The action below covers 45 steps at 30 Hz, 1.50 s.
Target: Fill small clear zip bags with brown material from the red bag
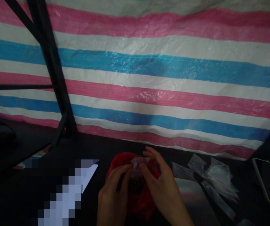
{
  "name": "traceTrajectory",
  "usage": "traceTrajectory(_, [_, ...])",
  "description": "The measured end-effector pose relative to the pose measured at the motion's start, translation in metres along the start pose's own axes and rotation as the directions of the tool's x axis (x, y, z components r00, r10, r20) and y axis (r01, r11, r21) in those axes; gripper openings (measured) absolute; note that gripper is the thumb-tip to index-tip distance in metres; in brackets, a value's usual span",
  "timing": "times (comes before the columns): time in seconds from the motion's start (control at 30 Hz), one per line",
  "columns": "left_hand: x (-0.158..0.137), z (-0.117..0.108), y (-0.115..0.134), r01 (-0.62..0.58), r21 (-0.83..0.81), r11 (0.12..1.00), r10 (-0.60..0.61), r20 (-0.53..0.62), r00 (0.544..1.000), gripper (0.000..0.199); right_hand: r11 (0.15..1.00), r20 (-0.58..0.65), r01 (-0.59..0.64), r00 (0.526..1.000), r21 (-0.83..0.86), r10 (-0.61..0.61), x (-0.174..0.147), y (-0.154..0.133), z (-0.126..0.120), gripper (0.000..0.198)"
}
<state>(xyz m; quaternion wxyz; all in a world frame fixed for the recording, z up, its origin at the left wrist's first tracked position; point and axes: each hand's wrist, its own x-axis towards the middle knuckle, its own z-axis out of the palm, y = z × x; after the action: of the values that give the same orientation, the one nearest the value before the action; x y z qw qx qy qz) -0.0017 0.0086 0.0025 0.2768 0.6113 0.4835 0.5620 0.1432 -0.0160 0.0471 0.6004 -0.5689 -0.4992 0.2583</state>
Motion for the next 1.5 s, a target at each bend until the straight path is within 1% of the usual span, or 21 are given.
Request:
traceTrajectory(0.07, [-0.001,0.000,-0.004,-0.032,0.006,0.999,0.032,0.020,0.999,0.024,0.999,-0.003,-0.013,1.000,0.051,0.013,0.004,-0.003,-0.001,0.032])
traceTrajectory(0.13, [-0.003,0.000,-0.007,-0.033,0.026,0.999,0.032,0.003,0.999,0.022,0.996,-0.049,-0.014,0.999,0.087,0.018,0.007,-0.005,-0.003,0.019])
traceTrajectory(0.23, [-0.003,0.000,-0.006,-0.028,0.034,0.999,0.029,-0.031,0.999,0.021,0.994,-0.123,0.006,0.992,0.108,0.008,0.008,-0.006,-0.005,0.017])
traceTrajectory(0.3, [-0.003,0.000,-0.003,-0.024,0.024,0.999,0.026,-0.066,0.998,0.022,0.997,-0.081,0.040,0.996,0.059,-0.036,0.005,-0.008,-0.004,0.020])
traceTrajectory(0.4, [0.000,-0.001,-0.001,-0.037,0.038,0.999,0.041,-0.097,0.994,0.023,0.990,-0.004,0.120,0.993,-0.080,-0.121,0.002,-0.012,0.002,0.021])
traceTrajectory(0.5, [0.003,-0.003,-0.003,-0.103,0.104,0.989,0.114,-0.113,0.987,0.024,0.986,-0.017,0.123,0.992,-0.113,-0.125,0.008,-0.013,0.001,0.018])
traceTrajectory(0.57, [0.004,-0.007,-0.005,-0.159,0.176,0.971,0.186,-0.146,0.972,0.025,0.980,-0.063,0.103,0.991,-0.172,-0.115,0.020,-0.009,-0.015,0.023])
traceTrajectory(0.6, [0.004,-0.009,-0.005,-0.185,0.214,0.959,0.222,-0.167,0.961,0.026,0.965,-0.104,0.093,0.987,-0.244,-0.121,0.027,-0.006,-0.030,0.029])
traceTrajectory(0.63, [0.004,-0.013,-0.005,-0.206,0.248,0.947,0.255,-0.186,0.949,0.027,0.928,-0.160,0.070,0.978,-0.367,-0.137,0.035,-0.003,-0.048,0.037])
traceTrajectory(0.7, [0.004,-0.019,-0.005,-0.240,0.300,0.923,0.310,-0.212,0.927,0.027,0.886,-0.218,0.010,0.968,-0.463,-0.125,0.051,0.005,-0.089,0.047])
traceTrajectory(0.73, [0.003,-0.022,-0.004,-0.257,0.315,0.914,0.334,-0.221,0.916,0.027,0.862,-0.229,-0.019,0.967,-0.506,-0.113,0.059,0.010,-0.110,0.046])
traceTrajectory(0.8, [0.003,-0.027,-0.003,-0.292,0.329,0.898,0.374,-0.223,0.900,0.025,0.787,-0.209,-0.073,0.975,-0.613,-0.073,0.070,0.018,-0.145,0.033])
traceTrajectory(0.87, [0.003,-0.029,-0.003,-0.318,0.342,0.884,0.402,-0.213,0.891,0.025,0.692,-0.164,-0.095,0.986,-0.716,-0.035,0.075,0.023,-0.168,0.021])
traceTrajectory(0.9, [0.004,-0.030,-0.003,-0.325,0.351,0.878,0.411,-0.204,0.889,0.025,0.643,-0.138,-0.093,0.990,-0.760,-0.020,0.074,0.024,-0.176,0.019])
traceTrajectory(1.03, [0.005,-0.030,-0.003,-0.342,0.376,0.861,0.432,-0.187,0.882,0.027,0.484,-0.024,-0.049,0.998,-0.874,0.058,0.049,0.016,-0.199,0.019])
traceTrajectory(1.17, [0.005,-0.029,-0.001,-0.348,0.376,0.858,0.437,-0.182,0.881,0.024,0.372,0.043,-0.050,0.971,-0.927,0.237,0.010,0.012,-0.211,0.005])
traceTrajectory(1.2, [0.005,-0.029,-0.001,-0.359,0.381,0.852,0.449,-0.180,0.875,0.025,0.350,0.043,-0.052,0.965,-0.935,0.259,0.003,0.012,-0.212,0.007])
traceTrajectory(1.27, [0.005,-0.027,0.000,-0.379,0.391,0.839,0.472,-0.174,0.865,0.025,0.332,0.051,-0.048,0.958,-0.942,0.282,-0.003,0.009,-0.215,0.014])
traceTrajectory(1.33, [0.004,-0.026,0.000,-0.388,0.394,0.833,0.477,-0.158,0.864,0.023,0.347,0.071,-0.036,0.954,-0.937,0.290,0.002,0.001,-0.220,0.019])
traceTrajectory(1.43, [0.003,-0.025,-0.002,-0.375,0.395,0.839,0.462,-0.153,0.874,0.020,0.375,0.089,-0.017,0.961,-0.927,0.263,0.024,-0.017,-0.227,0.022])
traceTrajectory(1.5, [0.003,-0.025,-0.004,-0.385,0.402,0.831,0.476,-0.155,0.866,0.021,0.377,0.094,0.001,0.969,-0.926,0.230,0.040,-0.022,-0.224,0.025])
